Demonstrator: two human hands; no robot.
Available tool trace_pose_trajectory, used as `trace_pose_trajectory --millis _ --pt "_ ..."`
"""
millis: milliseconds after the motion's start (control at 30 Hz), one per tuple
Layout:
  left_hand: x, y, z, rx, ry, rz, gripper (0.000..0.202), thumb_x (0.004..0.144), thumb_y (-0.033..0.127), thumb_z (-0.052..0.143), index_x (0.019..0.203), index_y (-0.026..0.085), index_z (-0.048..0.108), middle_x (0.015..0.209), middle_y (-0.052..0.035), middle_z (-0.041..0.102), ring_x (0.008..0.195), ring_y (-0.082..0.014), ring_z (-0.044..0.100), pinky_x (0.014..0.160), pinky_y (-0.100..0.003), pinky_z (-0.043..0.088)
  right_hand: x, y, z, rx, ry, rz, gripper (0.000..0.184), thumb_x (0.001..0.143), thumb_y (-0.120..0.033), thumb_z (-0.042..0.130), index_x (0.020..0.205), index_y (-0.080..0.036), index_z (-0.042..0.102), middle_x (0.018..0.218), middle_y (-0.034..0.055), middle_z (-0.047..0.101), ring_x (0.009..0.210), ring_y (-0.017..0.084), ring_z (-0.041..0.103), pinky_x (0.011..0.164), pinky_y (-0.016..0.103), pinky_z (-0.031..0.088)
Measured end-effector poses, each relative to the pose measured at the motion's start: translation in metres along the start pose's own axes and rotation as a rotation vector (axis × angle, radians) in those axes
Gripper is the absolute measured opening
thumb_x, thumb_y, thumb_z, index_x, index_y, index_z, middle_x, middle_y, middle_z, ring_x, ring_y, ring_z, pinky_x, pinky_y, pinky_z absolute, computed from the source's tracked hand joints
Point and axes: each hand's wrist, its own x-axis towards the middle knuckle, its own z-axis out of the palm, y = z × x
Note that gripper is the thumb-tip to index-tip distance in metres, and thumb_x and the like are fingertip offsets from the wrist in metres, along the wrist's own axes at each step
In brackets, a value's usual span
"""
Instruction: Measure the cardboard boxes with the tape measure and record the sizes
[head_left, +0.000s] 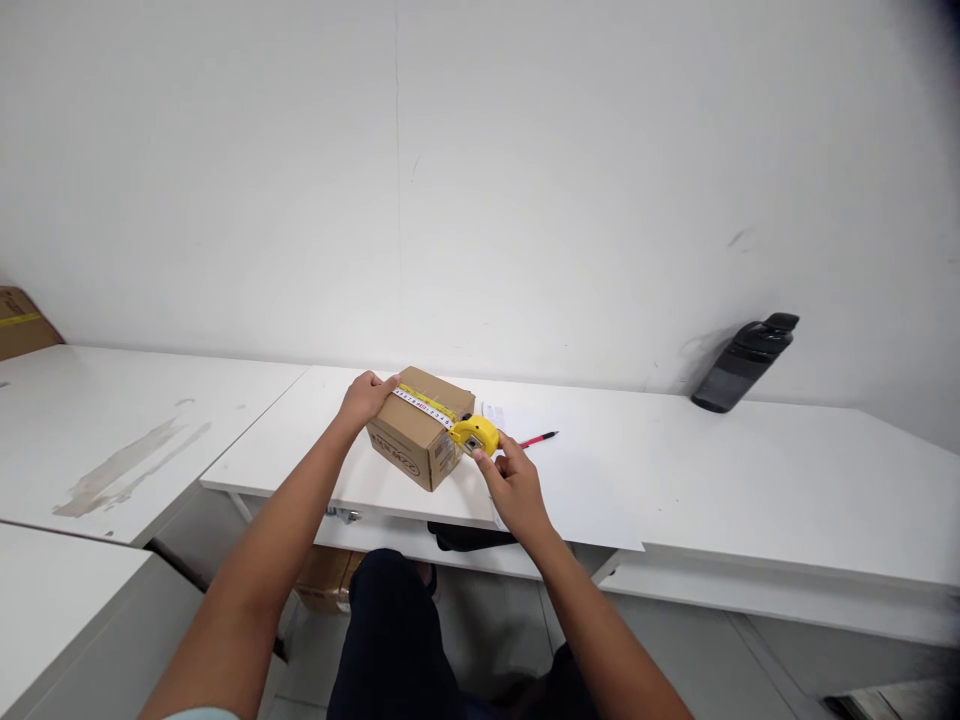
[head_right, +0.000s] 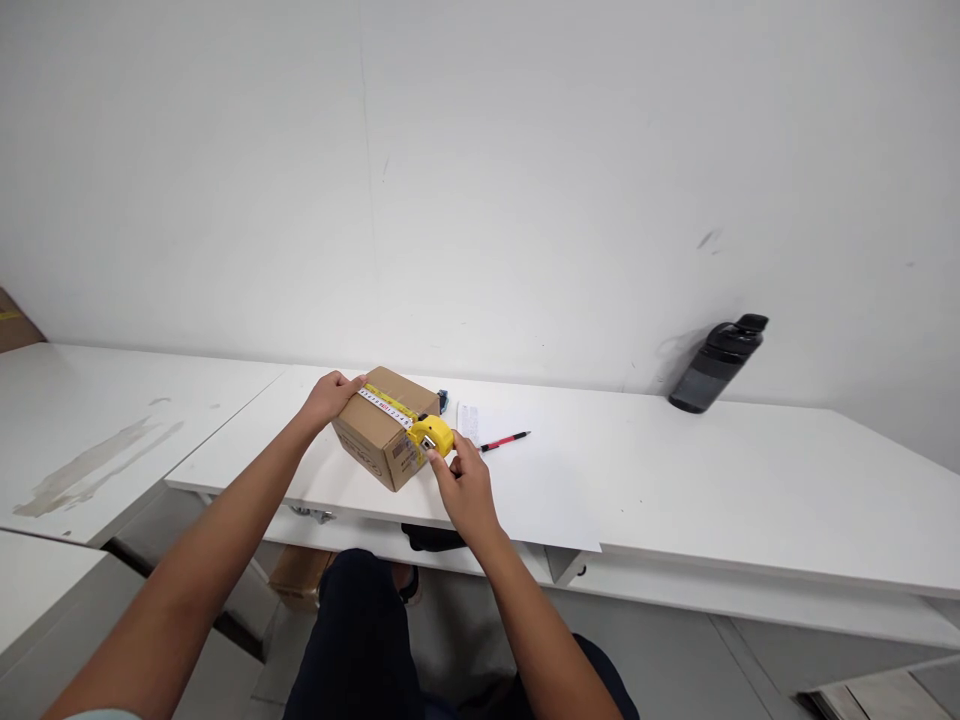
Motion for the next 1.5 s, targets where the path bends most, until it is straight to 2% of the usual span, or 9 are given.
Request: trace_pose_trajectory --millis 267,533,733,900,1000,1167,1500 --pt "0.001 0.001 0.001 0.006 0.009 0.013 0.047 0.076 0.063 0.066 0.066 0.023 0.042 0.069 0.0003 0.057 0.063 -0.0163 0.052 0.057 -0.028 0.034 0.0 -0.003 -0.001 -0.01 0.017 -0.009 0.041 0.091 -0.048 0.054 0.118 -0.018 0.062 0.082 0.0015 0.055 0.057 0.012 0.042 0.049 0.025 0.036" --pt "0.002 0.0 0.001 0.01 0.015 0.021 0.048 0.076 0.063 0.066 0.066 0.023 0.041 0.069 0.001 0.056 0.063 -0.0157 0.051 0.057 -0.028 0.034 -0.001 -0.003 -0.001 -0.007 0.015 0.004 0.043 0.091 -0.048 0.054 0.119 -0.017 0.061 0.077 0.0 0.054 0.056 0.012 0.041 0.049 0.026 0.035" --pt "0.001 0.0 0.001 0.01 0.014 0.016 0.048 0.076 0.063 0.066 0.066 0.023 0.041 0.068 0.0009 0.056 0.062 -0.0157 0.051 0.057 -0.028 0.034 0.002 -0.001 -0.003 -0.027 0.004 -0.013 0.042 0.09 -0.047 0.055 0.121 -0.018 0.061 0.083 0.0017 0.057 0.057 0.012 0.042 0.05 0.026 0.037" --pt "0.0 0.0 0.0 0.003 0.003 0.02 0.048 0.076 0.063 0.066 0.066 0.023 0.041 0.069 0.0007 0.057 0.063 -0.0157 0.052 0.057 -0.028 0.035 0.009 -0.007 -0.011 -0.108 -0.04 -0.069 0.037 0.092 -0.045 0.054 0.115 -0.018 0.062 0.085 0.0027 0.059 0.057 0.013 0.044 0.055 0.027 0.04" --pt "0.0 0.001 0.0 0.007 0.005 0.022 0.048 0.076 0.064 0.065 0.067 0.023 0.041 0.07 0.0002 0.059 0.064 -0.0161 0.052 0.057 -0.028 0.035 0.011 -0.015 -0.015 -0.218 -0.064 -0.11 0.037 0.094 -0.044 0.052 0.116 -0.017 0.062 0.087 0.0048 0.061 0.063 0.016 0.05 0.059 0.029 0.043" --pt "0.001 0.002 0.0 0.027 0.01 0.0 0.049 0.077 0.064 0.064 0.067 0.023 0.04 0.069 0.0001 0.059 0.064 -0.0168 0.053 0.057 -0.028 0.036 0.016 -0.035 -0.02 -0.439 -0.145 -0.145 0.036 0.096 -0.038 0.049 0.122 -0.016 0.057 0.104 0.0105 0.065 0.088 0.023 0.06 0.068 0.032 0.045" --pt "0.003 -0.002 0.0 0.007 0.007 0.017 0.047 0.075 0.063 0.066 0.067 0.023 0.043 0.069 0.0006 0.058 0.064 -0.0165 0.052 0.057 -0.028 0.035 0.046 -0.087 -0.035 -0.674 -0.359 0.003 0.02 0.097 -0.033 0.05 0.107 -0.021 0.062 0.102 0.0054 0.068 0.086 0.019 0.06 0.062 0.026 0.035"
